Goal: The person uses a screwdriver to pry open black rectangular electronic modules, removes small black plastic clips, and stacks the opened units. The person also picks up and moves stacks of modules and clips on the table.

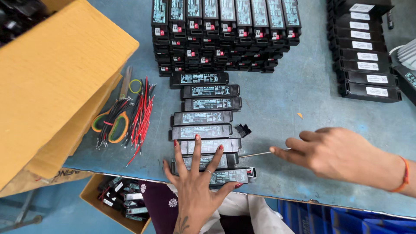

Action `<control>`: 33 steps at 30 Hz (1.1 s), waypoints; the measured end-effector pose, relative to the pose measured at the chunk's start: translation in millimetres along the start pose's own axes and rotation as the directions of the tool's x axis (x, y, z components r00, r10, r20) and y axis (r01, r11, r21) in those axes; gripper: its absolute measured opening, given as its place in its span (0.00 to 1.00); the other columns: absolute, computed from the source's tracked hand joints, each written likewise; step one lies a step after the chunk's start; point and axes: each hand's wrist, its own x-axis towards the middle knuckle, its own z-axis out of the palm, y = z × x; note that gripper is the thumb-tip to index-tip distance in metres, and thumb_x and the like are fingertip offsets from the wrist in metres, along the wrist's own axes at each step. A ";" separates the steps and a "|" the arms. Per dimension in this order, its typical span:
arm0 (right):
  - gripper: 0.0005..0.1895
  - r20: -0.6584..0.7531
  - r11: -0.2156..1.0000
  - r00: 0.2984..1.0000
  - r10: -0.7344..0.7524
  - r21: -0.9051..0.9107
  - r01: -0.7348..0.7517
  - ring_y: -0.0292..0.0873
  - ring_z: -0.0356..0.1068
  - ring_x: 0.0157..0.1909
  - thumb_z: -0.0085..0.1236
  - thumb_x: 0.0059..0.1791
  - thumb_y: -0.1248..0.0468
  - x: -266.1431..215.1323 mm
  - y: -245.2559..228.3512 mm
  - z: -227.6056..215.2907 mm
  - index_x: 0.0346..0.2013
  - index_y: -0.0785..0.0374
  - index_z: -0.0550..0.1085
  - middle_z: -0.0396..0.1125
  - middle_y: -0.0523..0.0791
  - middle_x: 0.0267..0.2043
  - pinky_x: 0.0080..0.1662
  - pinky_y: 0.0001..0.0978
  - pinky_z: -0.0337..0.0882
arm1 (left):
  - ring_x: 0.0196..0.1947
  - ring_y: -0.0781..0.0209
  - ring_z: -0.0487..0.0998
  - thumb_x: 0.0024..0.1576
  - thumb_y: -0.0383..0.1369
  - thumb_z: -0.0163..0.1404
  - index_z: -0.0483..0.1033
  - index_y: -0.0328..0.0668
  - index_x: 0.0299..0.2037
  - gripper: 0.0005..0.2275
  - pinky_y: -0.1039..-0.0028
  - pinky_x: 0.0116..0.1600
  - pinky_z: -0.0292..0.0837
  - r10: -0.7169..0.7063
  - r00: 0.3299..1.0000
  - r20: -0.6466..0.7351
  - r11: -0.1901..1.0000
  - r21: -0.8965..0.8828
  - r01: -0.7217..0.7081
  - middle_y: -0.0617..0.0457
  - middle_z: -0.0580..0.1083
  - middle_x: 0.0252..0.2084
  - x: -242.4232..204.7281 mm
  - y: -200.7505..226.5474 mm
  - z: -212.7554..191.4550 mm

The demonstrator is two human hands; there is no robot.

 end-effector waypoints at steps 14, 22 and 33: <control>0.36 -0.220 0.941 0.924 0.311 0.208 -0.267 0.41 0.70 0.27 0.55 0.40 0.67 -22.8 3.5 46.8 0.63 0.41 0.73 0.67 0.40 0.32 0.26 0.39 0.72 | 0.77 0.33 0.41 0.52 0.51 0.56 0.76 0.54 0.60 0.26 0.21 0.65 0.18 0.135 0.990 -0.030 0.984 -0.115 -0.137 0.40 0.54 0.75 45.7 14.3 14.3; 0.32 -0.349 0.942 0.899 0.264 0.292 -0.164 0.41 0.70 0.27 0.55 0.38 0.68 -23.2 17.5 83.5 0.57 0.43 0.76 0.70 0.39 0.33 0.26 0.38 0.71 | 0.76 0.32 0.41 0.55 0.52 0.54 0.69 0.57 0.67 0.29 0.21 0.64 0.20 0.207 0.978 -0.004 0.978 -0.030 -0.208 0.37 0.51 0.76 45.8 13.8 18.5; 0.31 -0.409 0.901 0.892 0.191 0.434 0.006 0.40 0.72 0.28 0.54 0.38 0.70 -7.9 34.9 108.6 0.55 0.47 0.79 0.73 0.41 0.37 0.26 0.34 0.73 | 0.76 0.35 0.40 0.55 0.58 0.49 0.53 0.60 0.74 0.37 0.20 0.64 0.24 0.125 0.992 0.032 0.992 0.020 -0.125 0.38 0.45 0.77 50.3 -4.9 5.0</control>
